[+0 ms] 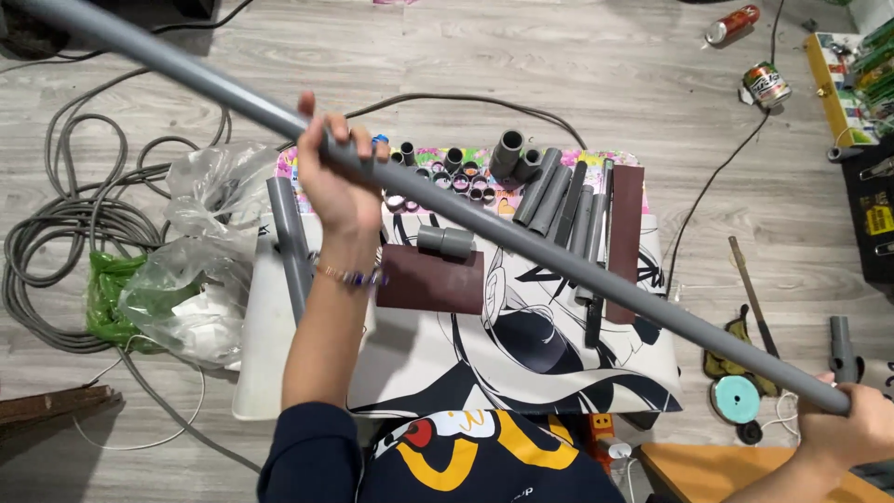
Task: Polishing the ends of PVC pipes with sandpaper and then assembling them into a structure.
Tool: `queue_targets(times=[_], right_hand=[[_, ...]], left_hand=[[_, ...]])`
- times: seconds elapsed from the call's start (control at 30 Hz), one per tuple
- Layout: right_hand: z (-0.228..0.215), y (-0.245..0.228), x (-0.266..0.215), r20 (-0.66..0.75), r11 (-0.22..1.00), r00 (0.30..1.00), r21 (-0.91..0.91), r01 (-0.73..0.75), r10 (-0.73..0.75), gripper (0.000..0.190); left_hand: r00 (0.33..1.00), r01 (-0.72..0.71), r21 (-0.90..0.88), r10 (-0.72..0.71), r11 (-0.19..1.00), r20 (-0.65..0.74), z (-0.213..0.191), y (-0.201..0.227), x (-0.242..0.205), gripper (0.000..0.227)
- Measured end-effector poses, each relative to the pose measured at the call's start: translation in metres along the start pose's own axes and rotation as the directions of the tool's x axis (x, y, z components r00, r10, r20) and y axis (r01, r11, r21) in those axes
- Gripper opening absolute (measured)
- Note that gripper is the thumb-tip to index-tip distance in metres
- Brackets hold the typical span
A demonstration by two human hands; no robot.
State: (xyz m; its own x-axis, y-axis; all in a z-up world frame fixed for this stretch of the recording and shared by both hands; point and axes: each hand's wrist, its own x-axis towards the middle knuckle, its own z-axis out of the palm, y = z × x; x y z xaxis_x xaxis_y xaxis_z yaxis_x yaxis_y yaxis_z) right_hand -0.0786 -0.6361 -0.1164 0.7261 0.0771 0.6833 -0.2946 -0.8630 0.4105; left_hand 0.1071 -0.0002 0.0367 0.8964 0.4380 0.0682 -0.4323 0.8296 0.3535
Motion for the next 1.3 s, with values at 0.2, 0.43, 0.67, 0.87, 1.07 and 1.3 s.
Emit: queue_targets(times=[0.2, 0.43, 0.67, 0.87, 1.07, 1.3], right_hand=[[0.033, -0.005, 0.003, -0.003, 0.998, 0.998, -0.024, 0.062, -0.062, 0.021], [0.007, -0.065, 0.032, -0.041, 0.888, 0.998, 0.459, -0.025, 0.049, 0.029], [-0.048, -0.113, 0.066, 0.280, 0.872, 0.960, 0.469, -0.144, 0.008, 0.055], [-0.095, -0.164, 0.093, 0.119, 0.760, 0.978, 0.648, 0.054, -0.171, 0.056], [-0.127, -0.195, 0.116, -0.172, 0.540, 0.921, 0.766, 0.348, -0.350, 0.037], [-0.141, -0.207, 0.118, -0.294, 0.722, 0.944, 0.619, 0.308, -0.150, 0.032]], left_hand=[[0.948, 0.284, -0.143, -0.300, 0.948, -0.108, -0.009, 0.011, -0.074, 0.020], [0.864, 0.465, -0.193, -0.490, 0.864, -0.113, -0.020, -0.004, -0.117, 0.014], [0.789, 0.610, -0.116, -0.614, 0.784, 0.004, -0.023, -0.030, -0.151, 0.013], [0.697, 0.714, -0.061, -0.699, 0.698, 0.161, -0.018, -0.059, -0.176, 0.015], [0.637, 0.753, -0.013, -0.724, 0.658, 0.265, -0.008, -0.059, -0.184, 0.015], [0.610, 0.688, 0.174, -0.691, 0.705, 0.388, -0.009, -0.053, -0.186, 0.016]])
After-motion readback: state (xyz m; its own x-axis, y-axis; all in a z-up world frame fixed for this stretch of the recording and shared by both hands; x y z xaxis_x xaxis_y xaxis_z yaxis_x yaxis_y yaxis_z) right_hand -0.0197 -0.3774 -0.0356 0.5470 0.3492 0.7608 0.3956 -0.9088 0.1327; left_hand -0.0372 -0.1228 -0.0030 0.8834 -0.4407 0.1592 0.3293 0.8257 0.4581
